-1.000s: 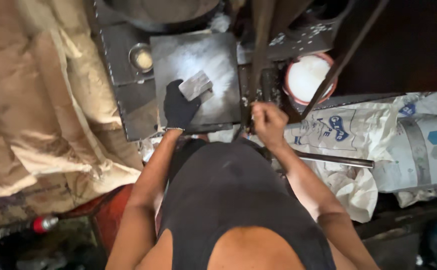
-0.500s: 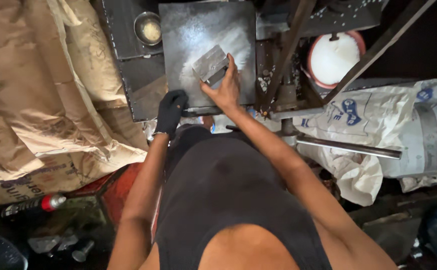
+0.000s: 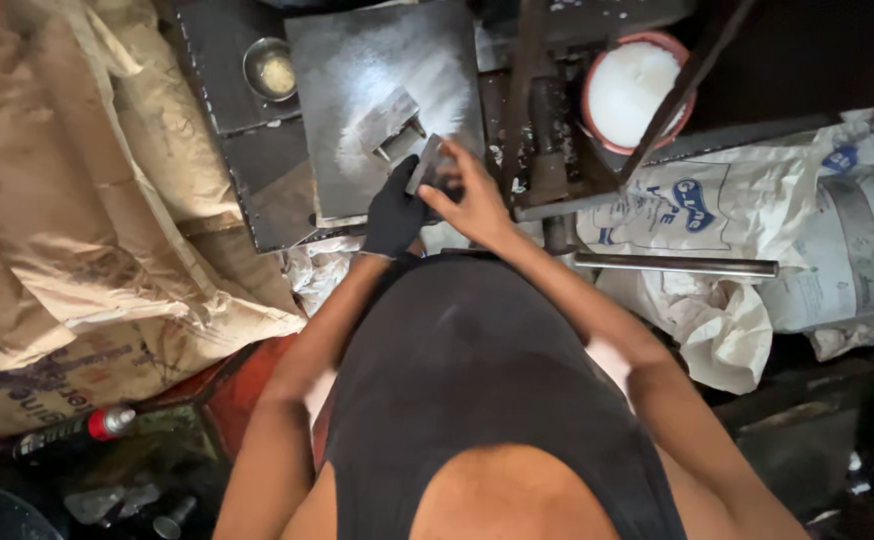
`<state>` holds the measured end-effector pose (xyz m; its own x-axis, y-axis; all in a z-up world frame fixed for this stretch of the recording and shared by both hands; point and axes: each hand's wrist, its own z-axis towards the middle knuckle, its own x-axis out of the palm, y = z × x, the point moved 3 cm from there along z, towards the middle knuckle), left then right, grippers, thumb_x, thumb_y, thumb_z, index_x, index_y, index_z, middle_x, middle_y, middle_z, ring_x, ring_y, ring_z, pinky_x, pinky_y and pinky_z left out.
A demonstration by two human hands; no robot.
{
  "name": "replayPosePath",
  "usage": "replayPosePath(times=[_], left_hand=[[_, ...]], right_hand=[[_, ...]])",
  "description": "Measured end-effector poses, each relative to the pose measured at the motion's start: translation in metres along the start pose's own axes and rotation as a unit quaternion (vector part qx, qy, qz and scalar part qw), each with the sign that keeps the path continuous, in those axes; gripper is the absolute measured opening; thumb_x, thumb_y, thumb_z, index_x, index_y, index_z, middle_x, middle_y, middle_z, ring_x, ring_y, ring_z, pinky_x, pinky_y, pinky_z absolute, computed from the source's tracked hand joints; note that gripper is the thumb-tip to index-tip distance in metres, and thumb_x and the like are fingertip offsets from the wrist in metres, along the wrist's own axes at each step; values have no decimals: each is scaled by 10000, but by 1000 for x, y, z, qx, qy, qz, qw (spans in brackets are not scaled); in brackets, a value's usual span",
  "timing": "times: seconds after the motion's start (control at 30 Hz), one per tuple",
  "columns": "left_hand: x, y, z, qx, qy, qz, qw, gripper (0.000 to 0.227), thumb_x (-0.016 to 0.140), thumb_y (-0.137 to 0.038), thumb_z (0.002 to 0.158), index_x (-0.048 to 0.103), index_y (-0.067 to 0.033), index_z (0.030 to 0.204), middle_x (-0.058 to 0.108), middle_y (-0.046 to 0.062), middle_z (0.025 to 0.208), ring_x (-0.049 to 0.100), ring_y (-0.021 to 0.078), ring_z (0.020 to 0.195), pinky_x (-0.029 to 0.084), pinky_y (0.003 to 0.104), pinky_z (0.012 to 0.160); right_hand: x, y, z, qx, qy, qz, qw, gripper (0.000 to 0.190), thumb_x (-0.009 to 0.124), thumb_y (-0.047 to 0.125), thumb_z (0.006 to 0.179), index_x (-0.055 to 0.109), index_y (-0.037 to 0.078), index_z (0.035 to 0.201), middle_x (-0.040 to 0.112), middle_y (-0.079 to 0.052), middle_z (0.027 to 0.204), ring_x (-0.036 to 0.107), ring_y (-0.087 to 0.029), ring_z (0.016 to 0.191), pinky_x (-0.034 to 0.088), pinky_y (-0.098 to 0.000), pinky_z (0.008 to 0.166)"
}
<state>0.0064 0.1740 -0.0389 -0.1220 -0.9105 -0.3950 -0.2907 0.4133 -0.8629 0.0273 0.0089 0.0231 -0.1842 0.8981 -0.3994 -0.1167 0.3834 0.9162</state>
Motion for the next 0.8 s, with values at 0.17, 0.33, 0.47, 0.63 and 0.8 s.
replayPosePath(times=[0.17,0.33,0.47,0.63,0.8], left_hand=[[31,-30,33,-44,-55,-15,997,486,613,-336,996,572,-101,1420,756,200,904,748,299,753,570,418,689],[60,-54,99,292,-130,159,934,412,594,-216,983,580,-87,1375,749,249,1098,742,357,881,574,422,782],[87,-40,165,254,-89,77,960,393,603,-211,972,616,-43,1327,724,239,1074,705,402,978,565,467,865],[106,-33,214,260,6,217,941,326,663,-292,952,689,-20,1131,719,265,1029,660,463,994,518,532,843],[80,-66,217,313,116,196,922,395,636,-347,980,678,-12,1184,701,285,1038,646,488,949,511,550,808]], right_hand=[[-85,22,-33,-52,-102,-51,992,143,755,95,972,754,27,1099,768,-118,969,752,-191,809,570,-248,675],[-140,-5,-25,-24,-215,-228,949,103,764,122,965,760,32,1016,744,-135,921,724,-296,759,555,-364,645],[-146,-23,-26,-3,-215,-253,943,131,736,171,965,754,54,1023,740,-134,939,720,-335,797,566,-410,673],[-146,-31,-25,51,-226,-274,933,116,744,182,948,761,74,988,743,-116,883,720,-321,752,552,-413,630],[-144,-26,-27,34,-251,-264,931,113,758,167,942,760,66,994,745,-122,912,724,-313,757,562,-397,638]])
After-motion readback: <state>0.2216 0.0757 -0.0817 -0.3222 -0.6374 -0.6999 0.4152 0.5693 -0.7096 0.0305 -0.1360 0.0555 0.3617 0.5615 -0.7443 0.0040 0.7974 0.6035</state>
